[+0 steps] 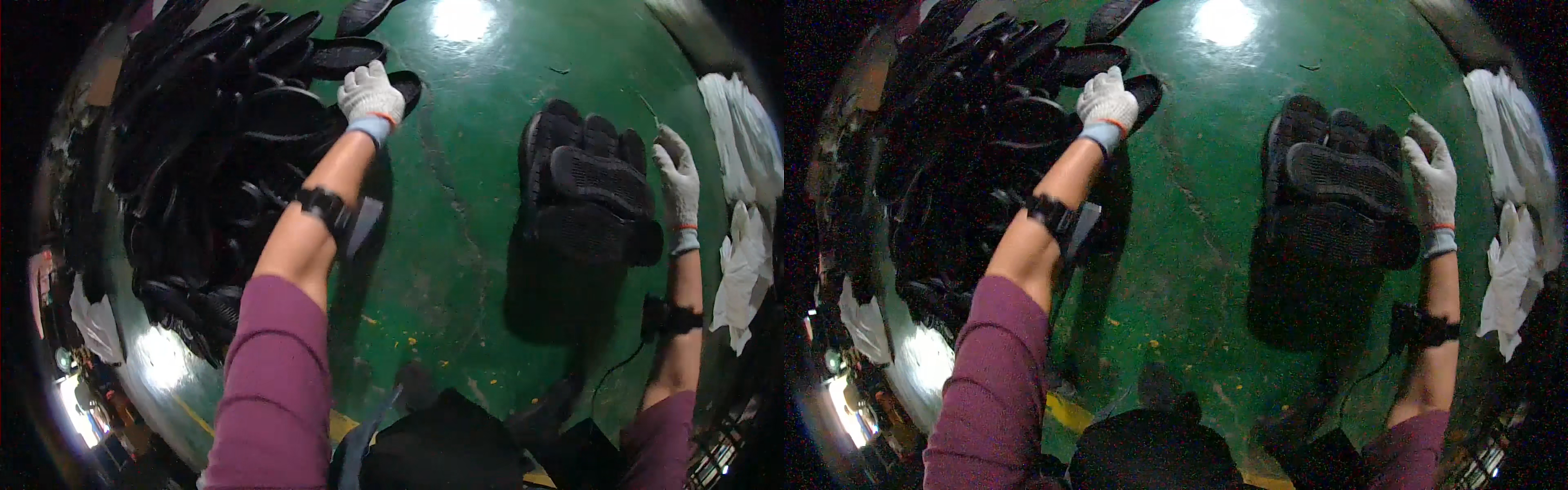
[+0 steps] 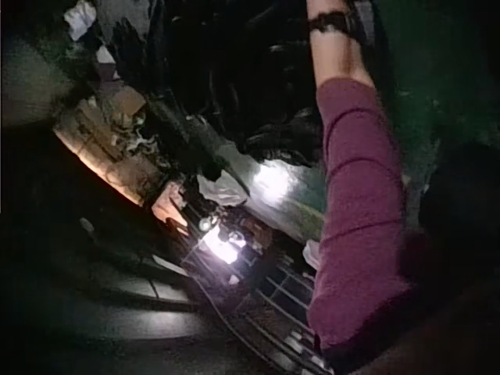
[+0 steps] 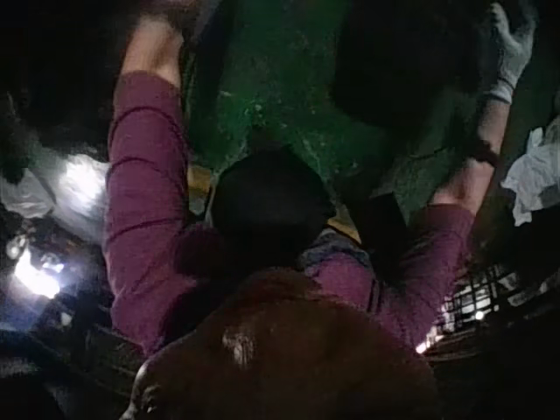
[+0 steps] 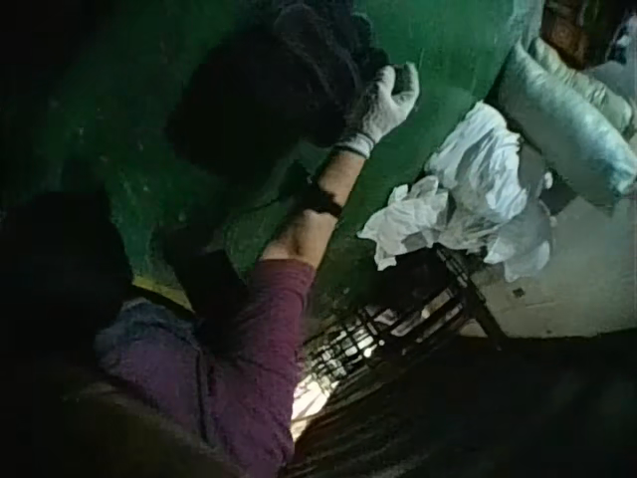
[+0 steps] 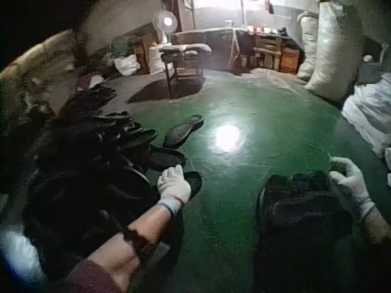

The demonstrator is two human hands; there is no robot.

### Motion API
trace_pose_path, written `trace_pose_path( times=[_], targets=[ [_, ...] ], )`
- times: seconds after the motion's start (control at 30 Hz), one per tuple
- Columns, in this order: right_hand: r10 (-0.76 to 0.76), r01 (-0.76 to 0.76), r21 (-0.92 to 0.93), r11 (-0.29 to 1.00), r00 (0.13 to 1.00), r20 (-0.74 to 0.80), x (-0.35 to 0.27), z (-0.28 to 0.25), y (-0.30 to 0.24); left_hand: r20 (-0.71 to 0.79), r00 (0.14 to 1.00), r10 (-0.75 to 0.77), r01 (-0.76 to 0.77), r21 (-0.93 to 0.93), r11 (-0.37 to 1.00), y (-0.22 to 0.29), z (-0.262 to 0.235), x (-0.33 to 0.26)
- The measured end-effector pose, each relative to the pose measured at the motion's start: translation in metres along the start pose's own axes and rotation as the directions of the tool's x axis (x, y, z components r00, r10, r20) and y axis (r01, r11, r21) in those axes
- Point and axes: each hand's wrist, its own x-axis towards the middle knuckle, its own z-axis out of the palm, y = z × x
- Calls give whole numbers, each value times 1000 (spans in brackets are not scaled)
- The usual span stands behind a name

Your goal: Sort and arrange black shoe soles from a pile on the floor into organized stacks.

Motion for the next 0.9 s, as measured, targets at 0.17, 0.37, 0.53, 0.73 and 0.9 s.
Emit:
trace_pose_path(
  times=[0.17,0.37,0.53,0.73,0.9],
  targets=[
    [108,-182,407,895,974,198,-64,101,-117,262,956,-133,105,118,987,-32,11,18],
    [150,-247,401,882,954,258,-107,205,-130,4,996,88,-78,-429,900,-13,-29,-1],
    [54,-105,275,956,981,186,-95,244,-134,-349,931,106,-364,-880,303,39,-99,-53],
    [244,-442,626,643,893,379,-121,235,-148,-371,927,46,-332,-759,561,-28,-134,-132],
    [376,-544,581,605,839,394,-143,200,-118,-599,739,-307,155,-293,944,-199,-147,-236]
  ],
)
